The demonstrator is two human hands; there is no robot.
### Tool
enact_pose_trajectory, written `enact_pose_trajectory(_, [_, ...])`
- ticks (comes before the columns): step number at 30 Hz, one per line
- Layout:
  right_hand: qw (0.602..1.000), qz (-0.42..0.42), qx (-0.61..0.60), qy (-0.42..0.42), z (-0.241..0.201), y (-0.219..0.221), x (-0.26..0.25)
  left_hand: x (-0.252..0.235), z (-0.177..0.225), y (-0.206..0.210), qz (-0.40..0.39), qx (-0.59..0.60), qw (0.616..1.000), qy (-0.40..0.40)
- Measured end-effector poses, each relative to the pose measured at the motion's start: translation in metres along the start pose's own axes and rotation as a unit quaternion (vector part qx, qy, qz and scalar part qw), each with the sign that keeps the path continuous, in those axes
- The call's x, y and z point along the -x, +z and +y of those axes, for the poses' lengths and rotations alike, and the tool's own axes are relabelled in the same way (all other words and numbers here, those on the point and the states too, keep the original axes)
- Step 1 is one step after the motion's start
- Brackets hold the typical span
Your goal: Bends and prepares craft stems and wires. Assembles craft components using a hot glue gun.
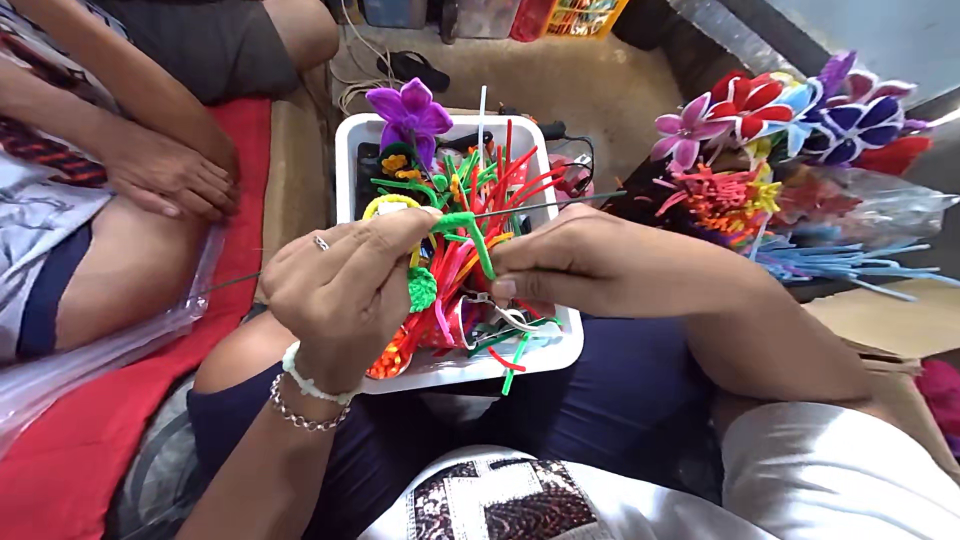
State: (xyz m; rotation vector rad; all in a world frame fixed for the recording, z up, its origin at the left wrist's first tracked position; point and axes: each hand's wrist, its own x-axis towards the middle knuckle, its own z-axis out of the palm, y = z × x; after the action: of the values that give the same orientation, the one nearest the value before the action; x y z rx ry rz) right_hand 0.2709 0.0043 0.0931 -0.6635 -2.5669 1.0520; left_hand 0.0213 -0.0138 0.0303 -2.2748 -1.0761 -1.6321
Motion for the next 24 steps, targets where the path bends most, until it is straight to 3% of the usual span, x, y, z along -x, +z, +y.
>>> enact_pose_trajectory(5, [0.981, 0.098, 0.166, -0.001, -0.032, -0.017, 0.016, -0.002, 0.006, -0.003, -0.035, -0.063, 0.997, 0.040])
enact_pose_trajectory(8, [0.961, 0.143, 0.237, 0.016, -0.035, -0.034, 0.021, -0.001, 0.008, -0.002, -0.058, -0.021, 0.997, 0.053])
enact_pose_trajectory(12, [0.980, 0.121, 0.158, 0.015, -0.011, -0.048, 0.015, -0.003, 0.013, 0.000, -0.053, 0.064, 0.996, 0.040])
enact_pose_trajectory(20, [0.995, 0.010, -0.095, 0.003, 0.033, -0.014, -0.011, 0.000, 0.014, 0.003, -0.004, 0.026, 1.000, 0.014])
enact_pose_trajectory(24, [0.999, 0.006, -0.049, -0.010, 0.012, -0.008, -0.005, -0.002, 0.007, -0.001, -0.002, -0.067, 0.998, 0.001])
